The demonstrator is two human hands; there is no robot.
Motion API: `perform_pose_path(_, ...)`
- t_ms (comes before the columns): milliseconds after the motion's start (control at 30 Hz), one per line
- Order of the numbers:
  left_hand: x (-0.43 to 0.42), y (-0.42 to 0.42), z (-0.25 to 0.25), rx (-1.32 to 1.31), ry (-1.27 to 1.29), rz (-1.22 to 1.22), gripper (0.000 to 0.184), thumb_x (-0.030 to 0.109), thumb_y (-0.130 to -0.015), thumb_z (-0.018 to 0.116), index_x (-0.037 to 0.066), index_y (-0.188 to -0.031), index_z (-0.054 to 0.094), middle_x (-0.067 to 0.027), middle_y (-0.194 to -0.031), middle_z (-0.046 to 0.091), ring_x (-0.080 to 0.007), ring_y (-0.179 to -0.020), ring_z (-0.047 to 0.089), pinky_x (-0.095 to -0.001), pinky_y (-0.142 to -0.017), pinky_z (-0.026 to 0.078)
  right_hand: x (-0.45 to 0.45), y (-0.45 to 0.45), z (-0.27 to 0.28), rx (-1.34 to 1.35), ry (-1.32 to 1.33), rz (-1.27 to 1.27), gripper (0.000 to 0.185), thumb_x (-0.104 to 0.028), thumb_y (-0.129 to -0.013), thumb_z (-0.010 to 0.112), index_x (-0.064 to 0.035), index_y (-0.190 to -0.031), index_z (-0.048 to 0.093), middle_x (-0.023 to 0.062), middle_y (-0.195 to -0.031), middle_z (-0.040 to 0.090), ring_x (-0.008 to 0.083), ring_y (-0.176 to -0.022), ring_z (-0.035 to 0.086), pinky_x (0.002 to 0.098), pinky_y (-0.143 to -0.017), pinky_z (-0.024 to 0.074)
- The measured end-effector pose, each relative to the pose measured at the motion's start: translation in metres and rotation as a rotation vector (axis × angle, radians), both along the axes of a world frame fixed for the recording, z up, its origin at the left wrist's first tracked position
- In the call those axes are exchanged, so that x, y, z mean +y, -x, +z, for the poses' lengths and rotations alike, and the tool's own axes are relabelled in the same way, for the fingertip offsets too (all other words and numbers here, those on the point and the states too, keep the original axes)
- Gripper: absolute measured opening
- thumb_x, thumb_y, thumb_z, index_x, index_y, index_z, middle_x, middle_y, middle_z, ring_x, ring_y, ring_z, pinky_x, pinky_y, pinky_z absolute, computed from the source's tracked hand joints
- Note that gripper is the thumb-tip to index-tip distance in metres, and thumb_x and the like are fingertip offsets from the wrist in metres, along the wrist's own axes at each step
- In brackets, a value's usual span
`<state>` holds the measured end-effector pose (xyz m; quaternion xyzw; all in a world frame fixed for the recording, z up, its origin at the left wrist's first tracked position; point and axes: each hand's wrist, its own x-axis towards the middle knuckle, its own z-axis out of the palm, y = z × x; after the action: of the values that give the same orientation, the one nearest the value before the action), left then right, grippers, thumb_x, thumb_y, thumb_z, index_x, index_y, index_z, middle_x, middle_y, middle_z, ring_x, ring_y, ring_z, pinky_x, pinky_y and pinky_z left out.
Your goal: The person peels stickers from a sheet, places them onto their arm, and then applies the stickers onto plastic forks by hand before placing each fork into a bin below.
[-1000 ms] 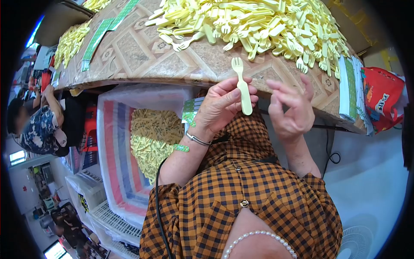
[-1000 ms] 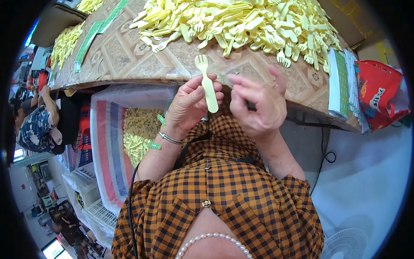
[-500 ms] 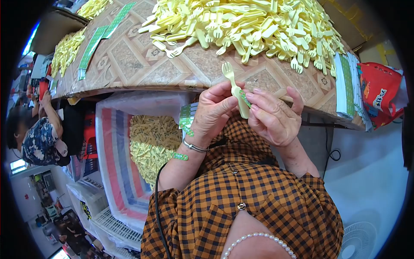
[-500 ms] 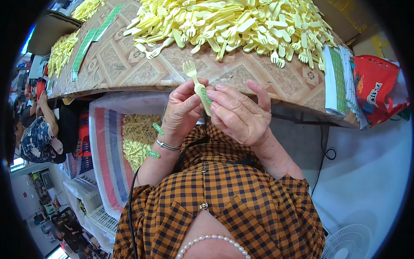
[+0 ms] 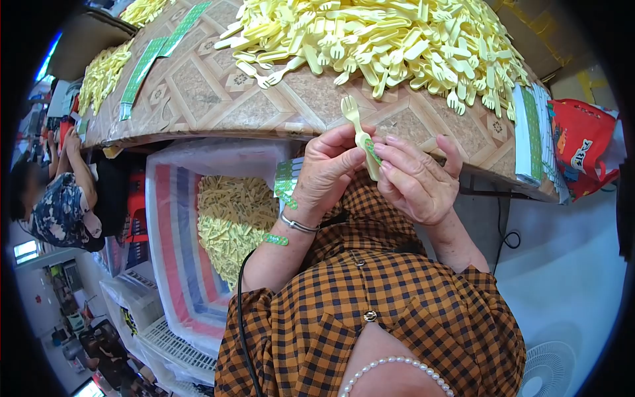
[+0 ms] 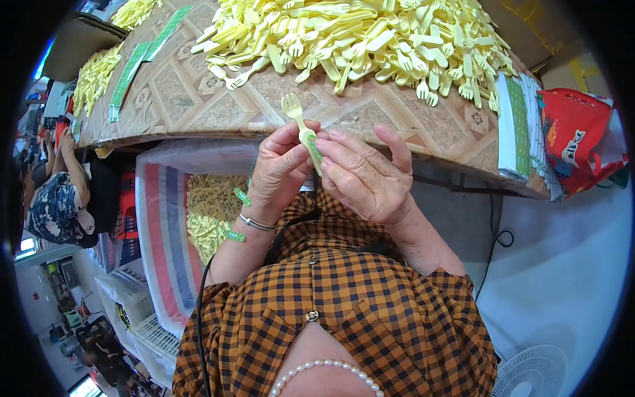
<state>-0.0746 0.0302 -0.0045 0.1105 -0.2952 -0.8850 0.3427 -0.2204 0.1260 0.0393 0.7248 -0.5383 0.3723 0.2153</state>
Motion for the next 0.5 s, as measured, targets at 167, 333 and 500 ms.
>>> perform_pose_path(167, -0.0001, -0.0001, -0.0016, 0.0, 0.002, -0.002, 0.037, 0.004, -0.086, 0.068, -0.003, -0.121, 0.058, -0.0104, -0.109, 0.066, -0.0165, -0.101, 0.063, -0.03, -0.09, 0.052, 0.0011, -0.0011, 0.0004, -0.004, -0.031, -0.014, 0.022, -0.007, -0.081, 0.069, -0.0158, -0.096, 0.057, -0.0035, -0.104, 0.071, 0.0141, -0.1, 0.068, 0.0392, -0.11, 0.0278)
perform_pose_path(333, 0.0002, -0.0006, -0.0023, -0.004, 0.004, -0.008, 0.037, 0.004, -0.086, 0.068, -0.003, -0.121, 0.059, -0.0102, -0.109, 0.066, -0.0159, -0.1, 0.063, -0.0291, -0.09, 0.052, 0.0007, -0.0008, -0.001, 0.002, -0.031, -0.011, 0.022, -0.007, -0.08, 0.07, -0.0157, -0.096, 0.057, -0.0035, -0.104, 0.071, 0.014, -0.101, 0.068, 0.0392, -0.11, 0.0277)
perform_pose_path(500, 0.0003, -0.0005, -0.0024, 0.003, 0.009, 0.0, 0.036, 0.004, -0.087, 0.067, -0.003, -0.121, 0.058, -0.0101, -0.109, 0.066, -0.0155, -0.1, 0.063, -0.0287, -0.089, 0.052, -0.0016, -0.0016, -0.0025, 0.006, -0.026, -0.003, 0.021, -0.007, -0.08, 0.07, -0.0156, -0.094, 0.057, -0.0035, -0.105, 0.071, 0.0139, -0.102, 0.068, 0.0394, -0.11, 0.0274)
